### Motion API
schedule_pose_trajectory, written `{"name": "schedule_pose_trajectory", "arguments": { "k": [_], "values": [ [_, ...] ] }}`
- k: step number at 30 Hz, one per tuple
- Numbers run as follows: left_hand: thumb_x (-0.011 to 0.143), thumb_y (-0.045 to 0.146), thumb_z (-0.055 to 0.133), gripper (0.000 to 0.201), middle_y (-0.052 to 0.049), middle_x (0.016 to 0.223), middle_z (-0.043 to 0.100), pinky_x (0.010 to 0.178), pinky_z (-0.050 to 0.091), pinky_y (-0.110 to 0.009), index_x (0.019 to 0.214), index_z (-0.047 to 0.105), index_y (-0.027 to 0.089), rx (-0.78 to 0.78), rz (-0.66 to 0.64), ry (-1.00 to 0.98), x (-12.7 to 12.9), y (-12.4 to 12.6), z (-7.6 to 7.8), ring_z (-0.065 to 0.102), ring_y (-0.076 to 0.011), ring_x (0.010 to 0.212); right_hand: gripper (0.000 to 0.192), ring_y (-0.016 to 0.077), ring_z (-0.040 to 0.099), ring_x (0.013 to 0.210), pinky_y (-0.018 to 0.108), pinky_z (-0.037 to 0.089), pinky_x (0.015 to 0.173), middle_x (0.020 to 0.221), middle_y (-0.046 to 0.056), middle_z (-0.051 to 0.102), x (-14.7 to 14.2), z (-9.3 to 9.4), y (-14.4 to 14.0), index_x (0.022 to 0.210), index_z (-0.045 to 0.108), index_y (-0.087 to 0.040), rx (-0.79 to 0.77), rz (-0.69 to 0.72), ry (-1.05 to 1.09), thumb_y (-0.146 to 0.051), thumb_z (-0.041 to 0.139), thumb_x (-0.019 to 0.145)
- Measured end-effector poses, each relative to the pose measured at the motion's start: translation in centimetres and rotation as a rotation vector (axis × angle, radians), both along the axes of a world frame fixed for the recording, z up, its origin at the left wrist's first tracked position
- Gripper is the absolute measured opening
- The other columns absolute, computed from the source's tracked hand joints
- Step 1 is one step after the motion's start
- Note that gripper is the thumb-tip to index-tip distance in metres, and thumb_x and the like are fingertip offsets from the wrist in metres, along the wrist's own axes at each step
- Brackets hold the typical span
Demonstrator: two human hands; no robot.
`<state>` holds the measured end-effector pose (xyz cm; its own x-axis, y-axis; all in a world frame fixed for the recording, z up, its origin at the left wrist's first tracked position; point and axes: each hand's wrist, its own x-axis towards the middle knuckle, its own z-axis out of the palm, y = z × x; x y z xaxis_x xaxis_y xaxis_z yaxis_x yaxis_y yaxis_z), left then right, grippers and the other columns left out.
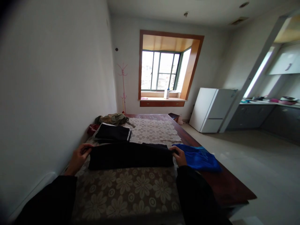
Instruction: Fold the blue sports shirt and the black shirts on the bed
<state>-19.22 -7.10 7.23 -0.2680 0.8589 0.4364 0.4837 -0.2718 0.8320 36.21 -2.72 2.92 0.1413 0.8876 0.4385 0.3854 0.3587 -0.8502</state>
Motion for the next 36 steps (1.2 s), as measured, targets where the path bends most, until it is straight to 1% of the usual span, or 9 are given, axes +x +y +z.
{"name": "schedule_pose_trajectory", "arguments": {
  "k": [5, 9, 14, 17, 21, 24, 29, 33, 36],
  "values": [
    [0.079, 0.042, 0.065, 0.019, -0.002, 0.084, 0.067, 0.082, 0.052, -0.03, 0.082, 0.066, 0.023, 0.047, -0.071, -0.022, -0.9, -9.4, -0.3, 0.064, -0.0215, 0.086, 0.021, 0.0259, 0.059, 0.084, 0.037, 0.048, 0.079, 0.082, 0.006, 0.065, 3.2, 0.5, -7.1, 0.076, 0.066, -0.022, -0.053, 0.282, -0.03, -0.042, 0.061, 0.072],
    [0.081, 0.048, 0.061, 0.026, 0.0, 0.067, 0.064, 0.075, 0.053, -0.031, 0.082, 0.069, 0.023, -0.041, -0.283, -0.095, -2.4, -12.5, -2.0, 0.061, -0.0196, 0.07, 0.035, 0.022, 0.058, 0.077, 0.033, 0.047, 0.072, 0.079, 0.004, 0.066, 3.8, 1.5, -10.2, 0.082, 0.069, -0.02, -0.338, 0.488, -0.251, -0.054, 0.06, 0.083],
    [0.086, 0.06, 0.049, 0.043, 0.003, 0.055, 0.059, 0.061, 0.053, -0.031, 0.09, 0.069, 0.022, -0.289, -0.252, -0.034, -2.6, -7.5, -1.9, 0.058, -0.0181, 0.053, 0.046, 0.0175, 0.059, 0.066, 0.029, 0.045, 0.064, 0.071, 0.001, 0.066, 2.0, 2.7, -6.0, 0.091, 0.069, -0.019, -0.454, 0.486, -0.399, -0.063, 0.058, 0.088],
    [0.086, 0.051, 0.047, 0.041, -0.006, 0.086, 0.076, 0.067, 0.055, -0.031, 0.101, 0.071, 0.021, -0.411, -0.071, 0.335, -0.8, -1.9, -1.8, 0.071, -0.0228, 0.076, 0.039, 0.0184, 0.064, 0.07, 0.028, 0.049, 0.067, 0.076, 0.002, 0.069, 0.1, 2.7, -0.2, 0.092, 0.069, -0.019, -0.451, 0.188, -0.558, -0.055, 0.055, 0.09],
    [0.085, 0.041, 0.05, 0.047, -0.022, 0.125, 0.069, 0.098, 0.05, -0.046, 0.118, 0.067, 0.012, -0.483, 0.178, 0.607, 1.8, 3.5, -3.2, 0.064, -0.0358, 0.117, 0.029, 0.0272, 0.067, 0.102, 0.036, 0.05, 0.087, 0.102, 0.013, 0.071, -3.0, 1.0, 5.5, 0.1, 0.069, -0.018, -0.502, -0.195, -0.733, -0.042, 0.058, 0.088],
    [0.09, 0.041, 0.045, 0.054, -0.028, 0.134, 0.062, 0.097, 0.048, -0.055, 0.13, 0.059, 0.007, -0.444, 0.286, 0.663, 2.3, 4.8, -4.9, 0.059, -0.0427, 0.122, 0.038, 0.0346, 0.061, 0.116, 0.047, 0.048, 0.093, 0.123, 0.022, 0.063, -4.1, -1.6, 7.0, 0.116, 0.064, -0.014, -0.483, -0.314, -0.755, -0.039, 0.052, 0.091],
    [0.094, 0.035, 0.045, 0.044, -0.013, 0.118, 0.074, 0.092, 0.052, -0.041, 0.134, 0.055, 0.02, -0.322, 0.301, 0.65, 0.5, 5.4, -6.9, 0.067, -0.0316, 0.111, 0.044, 0.0273, 0.062, 0.109, 0.038, 0.049, 0.091, 0.115, 0.014, 0.064, -2.4, -5.7, 8.0, 0.128, 0.057, -0.017, -0.232, -0.442, -0.62, -0.028, 0.047, 0.087],
    [0.09, 0.034, 0.052, 0.04, -0.009, 0.109, 0.077, 0.087, 0.054, -0.038, 0.128, 0.058, 0.023, -0.285, 0.266, 0.507, -0.2, 6.1, -7.4, 0.071, -0.0287, 0.104, 0.049, 0.0218, 0.064, 0.088, 0.032, 0.049, 0.084, 0.091, 0.005, 0.063, -1.1, -6.7, 8.5, 0.127, 0.057, -0.016, -0.168, -0.401, -0.459, -0.023, 0.047, 0.079],
    [0.088, 0.035, 0.053, 0.037, -0.007, 0.101, 0.078, 0.087, 0.055, -0.036, 0.121, 0.061, 0.023, -0.213, 0.199, 0.398, -0.2, 6.8, -7.7, 0.073, -0.0254, 0.097, 0.052, 0.0251, 0.063, 0.098, 0.036, 0.047, 0.088, 0.1, 0.008, 0.064, -1.1, -6.5, 8.4, 0.131, 0.055, -0.016, -0.194, -0.448, -0.485, -0.03, 0.052, 0.08]
  ]
}}
